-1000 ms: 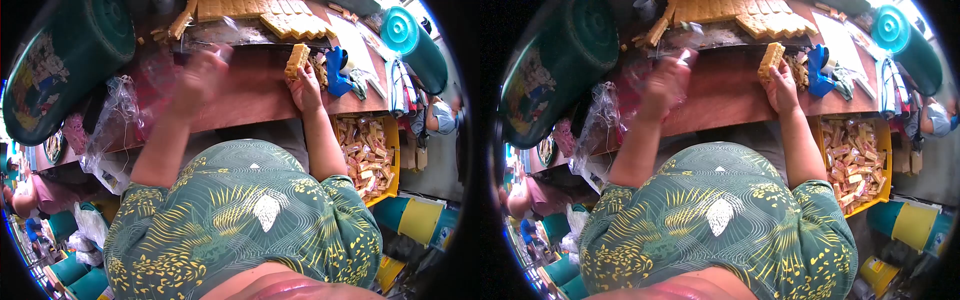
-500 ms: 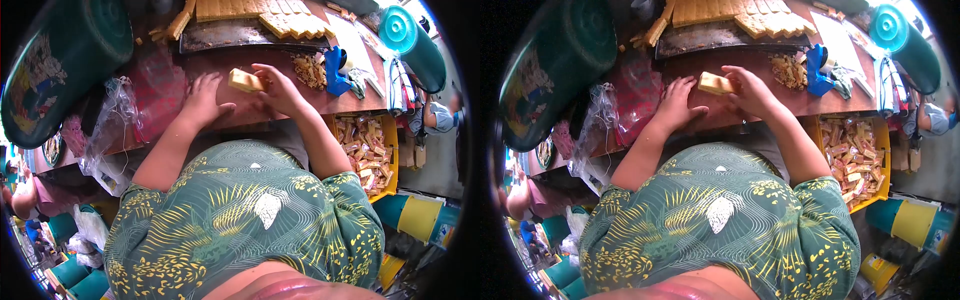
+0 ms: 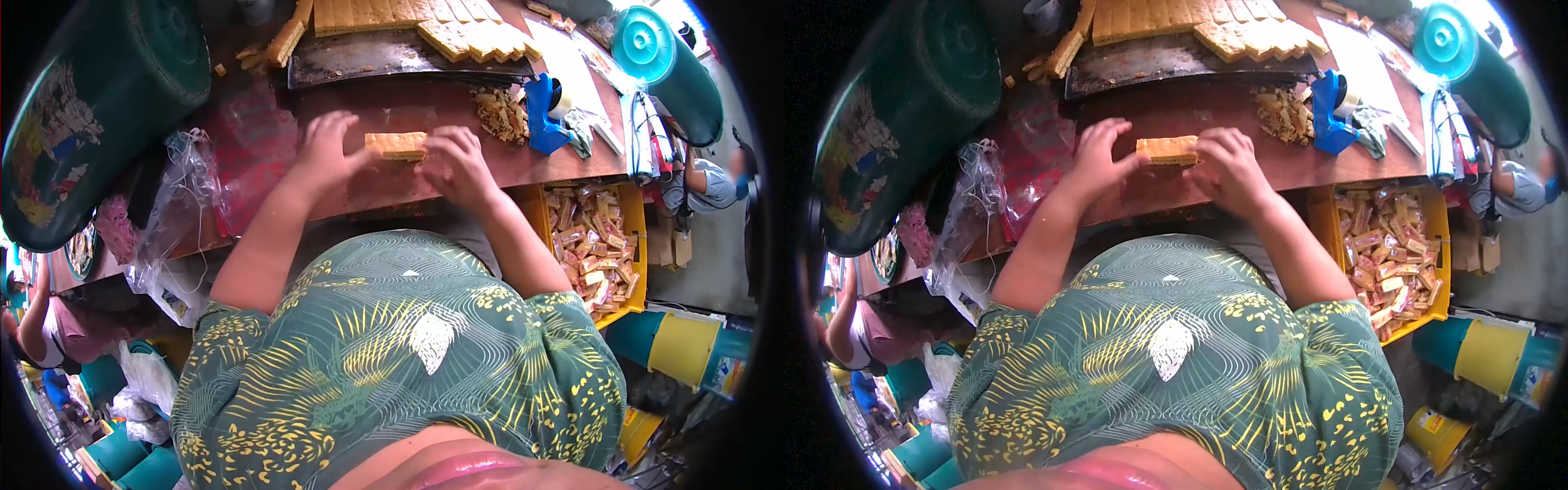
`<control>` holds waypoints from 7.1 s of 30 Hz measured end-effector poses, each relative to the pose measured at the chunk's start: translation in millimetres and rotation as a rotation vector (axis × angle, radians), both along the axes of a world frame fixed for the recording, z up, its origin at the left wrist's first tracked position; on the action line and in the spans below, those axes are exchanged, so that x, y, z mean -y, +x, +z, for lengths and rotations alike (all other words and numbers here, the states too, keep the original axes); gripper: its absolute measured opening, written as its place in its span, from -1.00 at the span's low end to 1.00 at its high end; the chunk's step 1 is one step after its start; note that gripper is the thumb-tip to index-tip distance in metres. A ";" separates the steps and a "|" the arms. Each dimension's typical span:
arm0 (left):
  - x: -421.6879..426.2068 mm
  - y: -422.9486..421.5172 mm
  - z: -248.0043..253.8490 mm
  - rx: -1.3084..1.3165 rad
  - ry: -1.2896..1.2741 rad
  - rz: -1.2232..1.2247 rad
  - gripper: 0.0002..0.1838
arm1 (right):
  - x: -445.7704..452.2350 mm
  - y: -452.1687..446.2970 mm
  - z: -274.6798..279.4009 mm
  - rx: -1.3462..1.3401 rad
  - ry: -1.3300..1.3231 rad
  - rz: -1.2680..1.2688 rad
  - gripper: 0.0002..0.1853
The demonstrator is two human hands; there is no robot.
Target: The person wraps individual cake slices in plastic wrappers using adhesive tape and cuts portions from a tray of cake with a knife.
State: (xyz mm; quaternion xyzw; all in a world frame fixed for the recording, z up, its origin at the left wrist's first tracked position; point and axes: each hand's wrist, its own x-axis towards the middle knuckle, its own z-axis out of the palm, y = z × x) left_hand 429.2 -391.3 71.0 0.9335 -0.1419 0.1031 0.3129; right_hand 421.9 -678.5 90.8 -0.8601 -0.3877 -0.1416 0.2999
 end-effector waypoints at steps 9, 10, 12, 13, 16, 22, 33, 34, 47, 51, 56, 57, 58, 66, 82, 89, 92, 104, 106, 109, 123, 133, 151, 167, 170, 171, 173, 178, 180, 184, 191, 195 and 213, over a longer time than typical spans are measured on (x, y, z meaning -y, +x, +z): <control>34.6 57.7 35.0 -0.146 0.210 0.094 -0.63 | 15.7 -47.6 -8.5 -0.010 -0.204 0.143 -0.78; 35.2 56.4 37.2 -0.138 0.212 0.051 -0.65 | 18.1 -49.4 -3.0 -0.040 -0.208 0.146 -0.80; 34.9 58.0 43.3 -0.197 0.106 -0.049 -0.70 | 19.3 -46.2 6.3 -0.072 -0.167 0.118 -0.79; 33.6 59.7 46.7 -0.267 -0.003 -0.104 -0.73 | 19.2 -41.0 17.0 -0.070 -0.163 0.108 -0.79; 30.3 52.8 55.0 -0.368 -0.350 -0.297 -0.73 | 9.0 -14.2 54.0 0.144 -0.110 0.073 -0.82; 34.1 7.4 94.5 -0.191 -0.120 -0.383 -0.46 | -7.4 31.2 66.5 -0.001 -0.243 0.005 -0.77; 38.2 -1.2 58.9 0.008 0.128 -0.294 -0.26 | -7.9 24.2 15.3 -0.139 -0.112 -0.038 -0.79; 36.3 1.6 54.2 -0.027 0.117 -0.300 -0.25 | -8.2 22.3 14.5 -0.178 -0.056 -0.062 -0.79; -20.6 11.9 -6.6 -0.672 -0.705 -0.350 -0.83 | 8.3 23.7 -20.8 -0.815 0.440 -0.135 -0.96; -2.8 -7.6 35.0 -0.743 -0.776 -0.169 -0.81 | -0.2 12.4 -1.2 -0.856 0.397 -0.223 -0.88; -2.3 -10.9 29.5 -0.170 -0.157 -0.082 -0.82 | 2.8 11.4 -5.0 -0.515 0.288 -0.279 -0.77; -4.4 -13.3 32.9 -0.003 0.072 -0.069 -0.82 | 7.4 13.2 -1.6 -0.358 0.154 -0.258 -0.76; -6.7 -14.6 32.6 -0.035 0.077 -0.054 -0.83 | 12.0 14.7 0.2 -0.202 0.019 -0.234 -0.75; 0.9 -13.1 5.9 0.051 0.092 0.093 -0.78 | 10.3 17.9 2.1 -0.191 -0.139 -0.378 -0.81; 23.0 -10.2 58.9 0.092 0.449 -0.164 -0.91 | -10.4 9.2 8.0 0.027 -0.498 -0.424 -0.89; 27.4 -29.2 -3.0 0.020 0.047 -0.160 -0.27 | -10.7 -46.4 -22.6 0.004 -0.239 -0.395 -0.34; 38.8 -0.8 13.5 -0.583 -1.157 -0.044 -0.67 | -16.3 -43.5 -19.7 -0.040 -0.003 -0.414 -0.17; 55.0 -11.6 10.1 0.109 -0.118 -0.488 -0.17 | 3.3 -47.4 -23.6 0.029 0.116 -0.143 -0.75; 57.6 -15.4 8.0 0.117 -0.064 -0.425 -0.11 | 1.6 -50.5 -18.4 -0.050 0.140 -0.141 -0.76; 60.2 -15.5 2.9 0.116 -0.026 -0.386 -0.06 | 20.4 -41.3 2.7 -0.121 0.117 -0.100 -0.72; 61.9 -15.8 12.4 0.071 -0.021 -0.381 -0.18 | 188.6 79.5 27.1 -0.490 0.349 -0.962 -0.57; 63.5 -12.2 5.8 0.038 -0.113 -0.382 -0.28 | 174.9 7.8 -22.6 0.224 -0.042 -1.196 -0.71; 56.2 -2.8 -4.2 0.052 -0.142 -0.448 -0.43 | -7.5 0.6 17.8 -0.656 0.346 -0.319 -0.52; 61.7 -9.9 -4.8 0.081 -0.195 -0.392 -0.55 | 175.0 70.4 24.0 -0.462 0.588 -0.946 -0.58; 62.4 -10.1 -6.1 0.041 -0.334 -0.414 -0.56 | 148.2 30.1 24.0 0.110 0.248 -1.036 -0.71; 61.7 -11.5 -5.5 0.014 -0.396 -0.419 -0.56 | 147.6 22.2 20.0 0.275 0.145 -1.057 -0.73; 60.2 -13.1 -1.9 0.058 -0.358 -0.464 -0.55 | 162.0 13.4 -5.9 0.252 0.058 -1.157 -0.71; 62.1 -20.3 0.4 0.149 -0.326 -0.494 -0.57 | 143.5 -2.0 13.5 -0.204 0.119 -0.912 -0.71; 66.9 -21.6 5.5 0.238 -0.313 -0.510 -0.55 | 92.3 -5.0 43.9 -0.645 0.241 -0.576 -0.60; 62.3 -21.5 -5.4 0.401 -0.117 -0.479 -0.56 | -10.7 -21.5 80.3 -0.733 -0.002 -0.006 -0.61; 64.2 -31.6 7.0 0.312 -0.235 -0.472 -0.49 | -7.6 -9.1 54.9 -0.711 -0.400 -0.295 -0.41; 67.2 -29.8 8.0 0.275 -0.277 -0.509 -0.51 | 24.4 -28.3 47.6 -0.583 -0.250 -0.365 -0.39; -138.6 8.1 9.5 0.255 -0.002 0.250 -0.65 | 92.8 -11.9 161.6 0.171 -0.164 -0.715 -0.75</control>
